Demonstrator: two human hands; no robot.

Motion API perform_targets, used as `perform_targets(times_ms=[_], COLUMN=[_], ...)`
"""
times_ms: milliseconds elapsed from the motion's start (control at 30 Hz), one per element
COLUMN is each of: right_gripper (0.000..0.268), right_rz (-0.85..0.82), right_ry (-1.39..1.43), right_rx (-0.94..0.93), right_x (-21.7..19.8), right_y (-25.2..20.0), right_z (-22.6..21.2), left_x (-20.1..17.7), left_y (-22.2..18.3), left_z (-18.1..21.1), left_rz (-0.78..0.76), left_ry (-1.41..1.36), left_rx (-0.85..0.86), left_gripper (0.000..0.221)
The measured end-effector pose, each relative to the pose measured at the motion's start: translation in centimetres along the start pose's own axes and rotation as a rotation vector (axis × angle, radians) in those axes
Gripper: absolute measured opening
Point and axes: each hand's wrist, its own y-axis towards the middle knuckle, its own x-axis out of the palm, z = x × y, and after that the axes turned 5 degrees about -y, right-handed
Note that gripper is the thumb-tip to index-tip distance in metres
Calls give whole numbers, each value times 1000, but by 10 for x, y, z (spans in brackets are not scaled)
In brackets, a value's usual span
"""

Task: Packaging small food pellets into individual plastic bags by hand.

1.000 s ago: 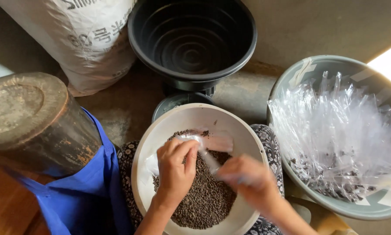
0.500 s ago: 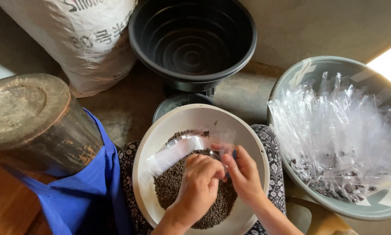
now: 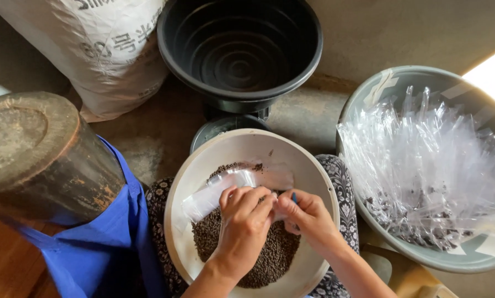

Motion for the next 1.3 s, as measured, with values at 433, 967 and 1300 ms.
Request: perform_targets(times_ms=[433,967,1300], right_gripper=[18,11,41], right_rz=[-78,313,794], right_ry=[-296,-938,-872], right_rx=[-235,-523,-127], right_x=[16,-142,-228], right_y=[-16,-39,-37], right_z=[-5,23,39], left_x=[-14,43,103], left_y=[17,91,13], left_z=[-31,-29,-65], left_rz=[-55,252,-218], left_ry=[-1178,-1148,4], left_rx=[-571,-375,91], left_gripper=[24,13,9])
